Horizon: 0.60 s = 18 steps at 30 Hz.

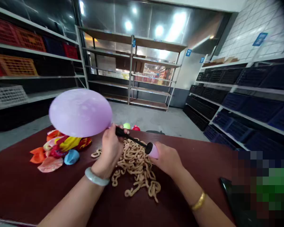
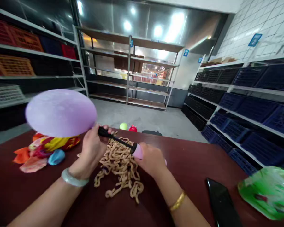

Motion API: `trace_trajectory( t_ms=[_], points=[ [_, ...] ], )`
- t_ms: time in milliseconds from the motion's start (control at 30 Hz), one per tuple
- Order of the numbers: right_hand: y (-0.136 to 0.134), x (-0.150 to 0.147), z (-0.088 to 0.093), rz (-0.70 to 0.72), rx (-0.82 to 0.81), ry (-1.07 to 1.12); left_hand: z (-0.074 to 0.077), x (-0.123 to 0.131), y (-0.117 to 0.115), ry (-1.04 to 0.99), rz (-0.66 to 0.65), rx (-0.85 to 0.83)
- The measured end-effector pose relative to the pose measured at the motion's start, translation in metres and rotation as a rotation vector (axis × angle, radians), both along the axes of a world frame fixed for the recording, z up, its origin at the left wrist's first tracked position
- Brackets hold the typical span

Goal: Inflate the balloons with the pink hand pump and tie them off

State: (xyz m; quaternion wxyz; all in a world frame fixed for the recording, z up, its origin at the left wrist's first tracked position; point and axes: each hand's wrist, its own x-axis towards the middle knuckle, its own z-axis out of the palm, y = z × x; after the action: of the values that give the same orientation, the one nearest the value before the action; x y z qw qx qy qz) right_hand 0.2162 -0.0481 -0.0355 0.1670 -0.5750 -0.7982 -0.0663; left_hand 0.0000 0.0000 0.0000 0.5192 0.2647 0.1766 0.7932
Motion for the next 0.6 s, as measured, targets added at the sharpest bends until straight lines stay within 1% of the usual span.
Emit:
trace_trajectory(
  t_ms=[100, 200, 267, 367, 500, 600],
  points=[
    [0.005, 0.007, 0.001, -0.017, -0.037, -0.027, 0.004, -0.015, 0.011, -0.049, 0.068, -0.032],
    [0.007, 0.012, 0.003, -0.028, -0.033, -0.050, 0.003, -0.016, 0.015, -0.071, 0.089, -0.009],
    [0.007, 0.014, 0.003, -0.033, -0.017, -0.063, -0.002, -0.008, 0.013, -0.072, 0.073, 0.014],
    [0.005, 0.012, 0.002, -0.052, -0.022, -0.075, -0.013, 0.012, 0.006, -0.049, -0.001, -0.013],
    [0.001, -0.002, -0.001, -0.069, -0.037, -0.047, -0.030, 0.039, -0.010, -0.003, -0.119, -0.096],
    [-0.003, -0.012, -0.001, -0.075, -0.037, -0.003, -0.038, 0.056, -0.023, 0.051, -0.191, -0.112]
  ],
)
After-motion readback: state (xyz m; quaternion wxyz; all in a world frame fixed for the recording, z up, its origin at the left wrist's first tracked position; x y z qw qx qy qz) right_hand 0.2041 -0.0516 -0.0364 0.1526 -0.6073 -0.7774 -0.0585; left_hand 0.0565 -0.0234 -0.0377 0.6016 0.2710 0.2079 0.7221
